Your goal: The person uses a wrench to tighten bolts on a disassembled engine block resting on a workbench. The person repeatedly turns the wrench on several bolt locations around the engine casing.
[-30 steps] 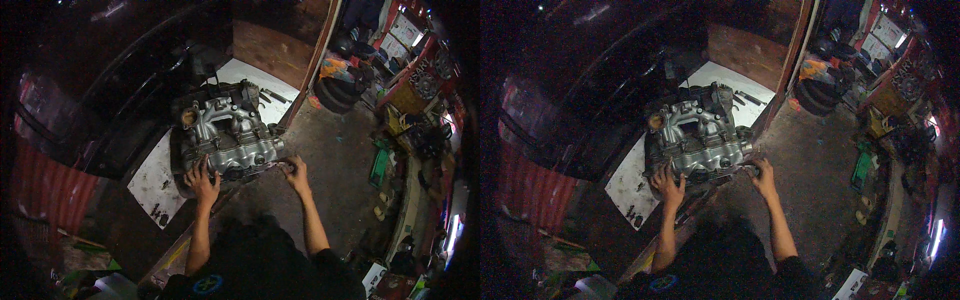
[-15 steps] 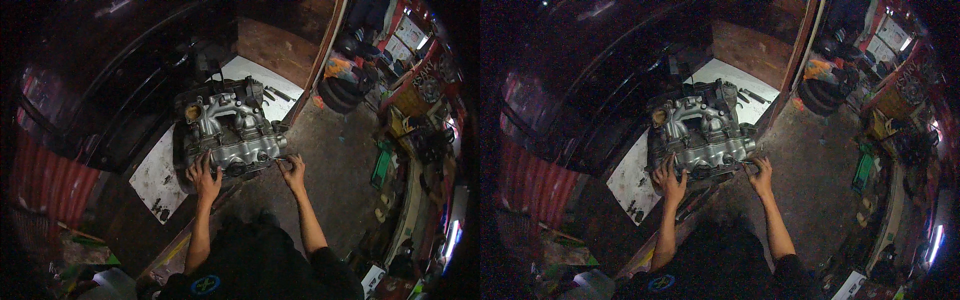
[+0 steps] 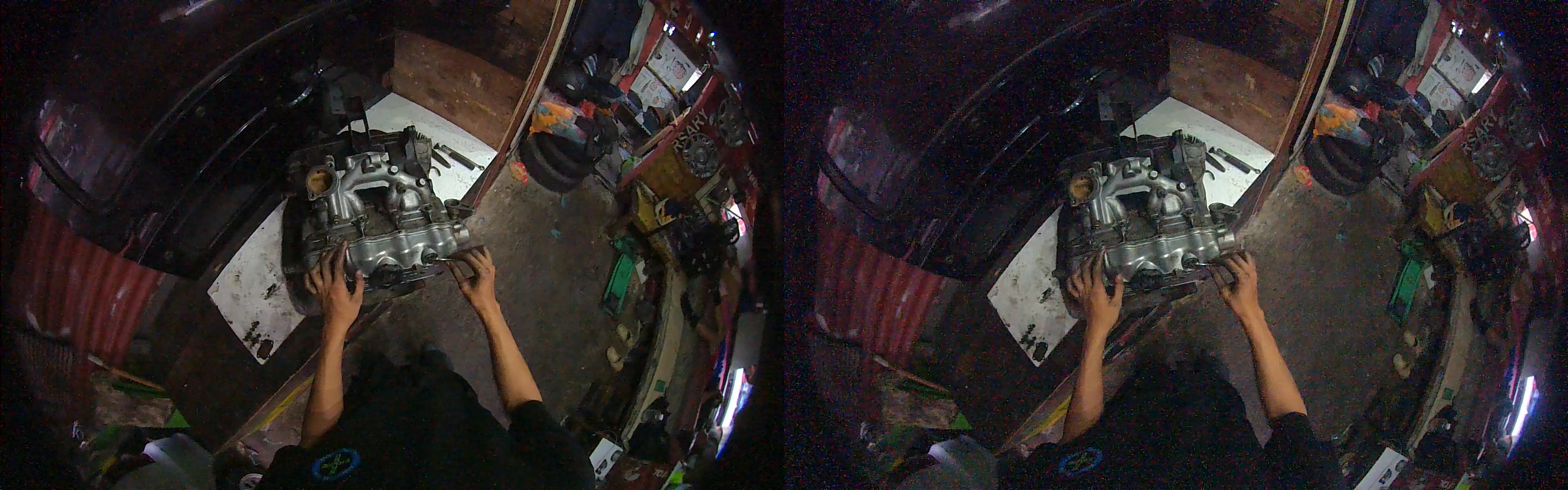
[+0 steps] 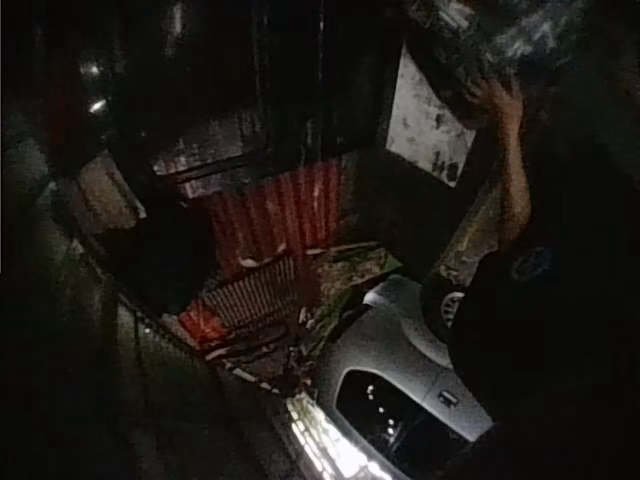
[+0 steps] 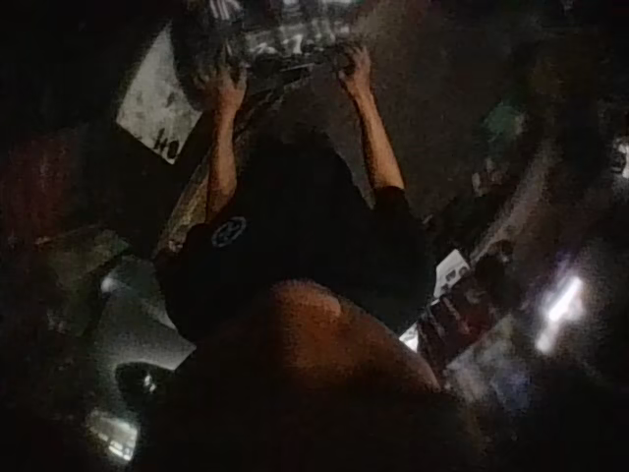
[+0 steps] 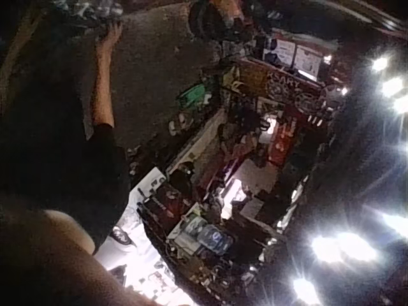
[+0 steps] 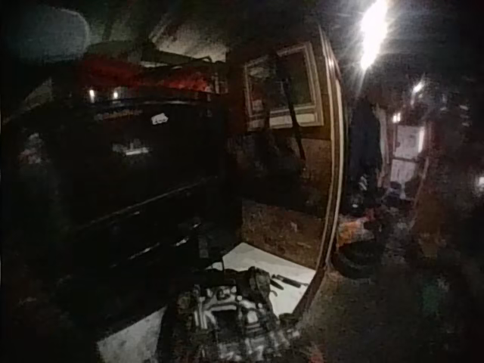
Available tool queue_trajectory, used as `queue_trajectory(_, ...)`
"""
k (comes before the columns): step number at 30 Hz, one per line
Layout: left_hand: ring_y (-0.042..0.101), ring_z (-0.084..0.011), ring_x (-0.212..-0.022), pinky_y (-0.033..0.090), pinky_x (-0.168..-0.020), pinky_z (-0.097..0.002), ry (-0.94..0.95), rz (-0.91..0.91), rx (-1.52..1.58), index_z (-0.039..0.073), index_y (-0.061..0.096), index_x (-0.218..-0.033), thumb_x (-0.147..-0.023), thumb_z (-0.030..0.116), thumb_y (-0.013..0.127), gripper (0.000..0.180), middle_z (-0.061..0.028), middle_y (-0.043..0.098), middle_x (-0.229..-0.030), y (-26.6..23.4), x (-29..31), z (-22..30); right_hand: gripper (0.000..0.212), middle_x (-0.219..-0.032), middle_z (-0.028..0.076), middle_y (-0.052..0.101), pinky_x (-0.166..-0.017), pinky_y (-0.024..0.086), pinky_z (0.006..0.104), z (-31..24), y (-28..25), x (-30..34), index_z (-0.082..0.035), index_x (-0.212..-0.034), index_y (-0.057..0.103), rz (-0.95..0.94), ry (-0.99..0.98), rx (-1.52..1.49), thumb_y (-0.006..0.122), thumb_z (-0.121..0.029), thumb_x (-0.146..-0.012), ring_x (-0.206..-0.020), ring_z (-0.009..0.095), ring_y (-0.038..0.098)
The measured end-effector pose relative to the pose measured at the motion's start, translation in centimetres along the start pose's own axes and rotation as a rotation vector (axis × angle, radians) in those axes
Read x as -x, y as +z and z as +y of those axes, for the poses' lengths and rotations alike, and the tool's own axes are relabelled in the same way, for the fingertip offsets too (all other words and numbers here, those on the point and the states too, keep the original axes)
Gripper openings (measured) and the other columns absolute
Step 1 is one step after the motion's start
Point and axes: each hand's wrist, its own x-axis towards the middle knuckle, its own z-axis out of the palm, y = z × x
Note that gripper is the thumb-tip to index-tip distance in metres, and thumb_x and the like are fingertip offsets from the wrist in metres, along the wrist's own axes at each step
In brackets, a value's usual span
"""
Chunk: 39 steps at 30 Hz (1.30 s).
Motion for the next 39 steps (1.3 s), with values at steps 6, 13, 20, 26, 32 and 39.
queue_trajectory(6,0.034,-0.0330,-0.131,0.014,-0.109,-0.0582,-0.002,0.014,-0.009,0.020,0.040,-0.145,-0.087,0.028,0.061,0.062,-0.0100,0.043,-0.141,0.1,0.1,0.3,0.030,-0.100,0.008,0.065,-0.088,0.044,0.0432,3.3,0.7,0.4,-0.007,-0.098,0.068,-0.151,-0.084,0.066,0.076,-0.005,-0.069,-0.101,0.030,0.055)
queue_trajectory(13,0.035,-0.0325,-0.130,0.014,-0.109,-0.0578,0.000,0.026,-0.008,0.021,0.042,-0.144,-0.087,0.029,0.062,0.061,-0.0103,0.043,-0.141,0.2,0.1,0.2,0.019,-0.100,0.006,0.065,-0.105,0.037,0.0489,-3.7,-2.0,-7.3,-0.015,-0.091,0.072,-0.611,-0.516,0.404,0.063,-0.016,-0.074,-0.116,0.028,0.053)
queue_trajectory(20,0.035,-0.0332,-0.130,0.014,-0.109,-0.0578,0.011,0.007,0.011,0.021,0.041,-0.144,-0.087,0.030,0.062,0.062,-0.0103,0.044,-0.140,-0.1,0.0,0.2,0.009,-0.085,0.005,0.068,-0.098,0.045,0.0433,-10.4,2.4,-9.1,-0.015,-0.069,0.070,-1.119,-0.656,0.592,0.062,-0.018,-0.072,-0.105,0.027,0.059)
queue_trajectory(26,0.035,-0.0333,-0.131,0.013,-0.109,-0.0582,0.012,0.026,-0.003,0.021,0.041,-0.145,-0.087,0.029,0.062,0.062,-0.0100,0.044,-0.141,0.2,0.1,-0.3,0.014,-0.100,0.011,0.067,-0.095,0.046,0.0437,-5.0,-3.2,-11.3,-0.012,-0.088,0.072,-0.647,-0.520,0.380,0.062,-0.016,-0.080,-0.107,0.031,0.059)
queue_trajectory(32,0.035,-0.0342,-0.130,0.013,-0.109,-0.0601,0.005,0.024,0.018,0.022,0.040,-0.145,-0.087,0.029,0.062,0.063,-0.0106,0.043,-0.142,0.2,-0.2,0.2,0.016,-0.096,0.012,0.069,-0.096,0.043,0.0435,1.3,-3.3,-1.3,-0.005,-0.093,0.071,-0.168,0.130,-0.030,0.071,-0.004,-0.076,-0.096,0.033,0.061)
queue_trajectory(39,0.035,-0.0354,-0.129,0.014,-0.108,-0.0602,0.006,0.007,0.002,0.023,0.038,-0.147,-0.086,0.029,0.063,0.066,-0.0104,0.042,-0.142,0.3,0.3,-0.4,0.012,-0.090,0.009,0.070,-0.108,0.031,0.0489,0.0,1.1,2.4,-0.003,-0.090,0.071,0.056,0.244,-0.128,0.074,-0.007,-0.078,-0.088,0.028,0.066)
